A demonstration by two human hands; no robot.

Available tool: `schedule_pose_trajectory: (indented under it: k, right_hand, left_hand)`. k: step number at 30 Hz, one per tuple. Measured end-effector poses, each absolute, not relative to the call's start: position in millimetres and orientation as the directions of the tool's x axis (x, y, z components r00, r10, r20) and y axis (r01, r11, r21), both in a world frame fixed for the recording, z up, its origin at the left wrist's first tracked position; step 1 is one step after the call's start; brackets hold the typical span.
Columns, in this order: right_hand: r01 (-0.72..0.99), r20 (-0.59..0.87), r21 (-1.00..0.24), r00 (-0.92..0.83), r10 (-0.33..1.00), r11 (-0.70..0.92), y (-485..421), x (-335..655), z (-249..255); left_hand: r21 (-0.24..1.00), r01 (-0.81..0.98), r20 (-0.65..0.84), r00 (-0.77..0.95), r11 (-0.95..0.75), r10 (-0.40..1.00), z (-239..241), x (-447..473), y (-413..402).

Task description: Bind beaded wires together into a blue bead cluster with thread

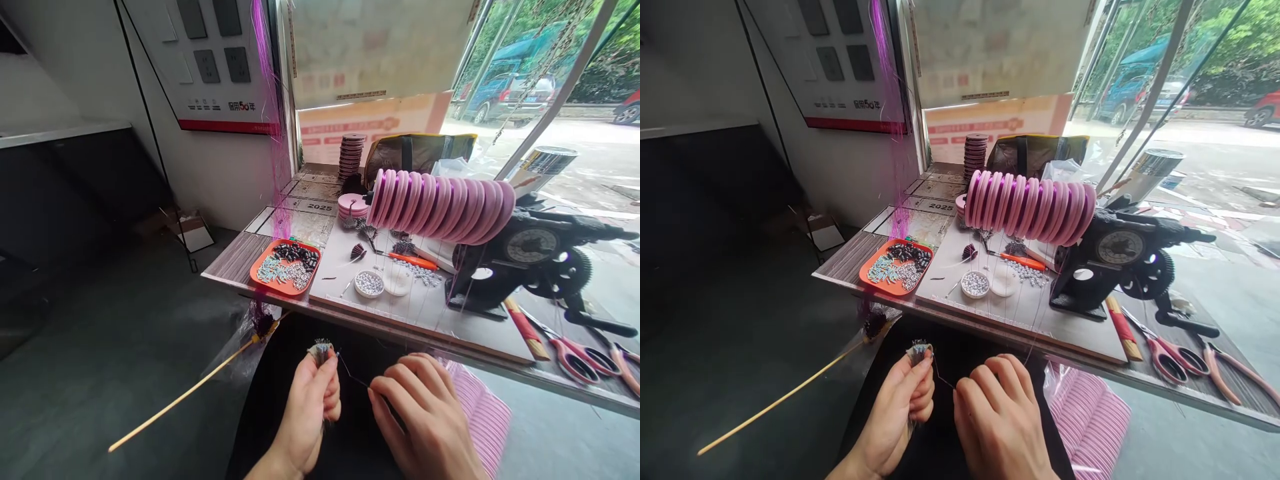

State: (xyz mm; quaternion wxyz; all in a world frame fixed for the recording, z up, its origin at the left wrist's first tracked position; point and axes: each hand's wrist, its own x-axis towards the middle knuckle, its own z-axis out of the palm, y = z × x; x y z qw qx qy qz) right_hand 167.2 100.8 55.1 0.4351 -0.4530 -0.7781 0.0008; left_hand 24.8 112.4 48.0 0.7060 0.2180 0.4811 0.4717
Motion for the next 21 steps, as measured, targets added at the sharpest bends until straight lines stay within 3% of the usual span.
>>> schedule_pose_trajectory:
  k: [13,21]
  right_hand:
    - [0.733,0.694,-0.348,-0.217,0.687,0.584,102.3,165.1,60.7]
    - [0.775,0.68,-0.325,-0.207,0.703,0.542,104.8,166.9,58.0]
  left_hand:
    - [0.803,-0.435,-0.43,0.049,0.407,0.901,45.3,24.1,111.0]
    - [0.941,-0.202,-0.292,-0.076,0.272,0.953,49.4,22.3,106.5]
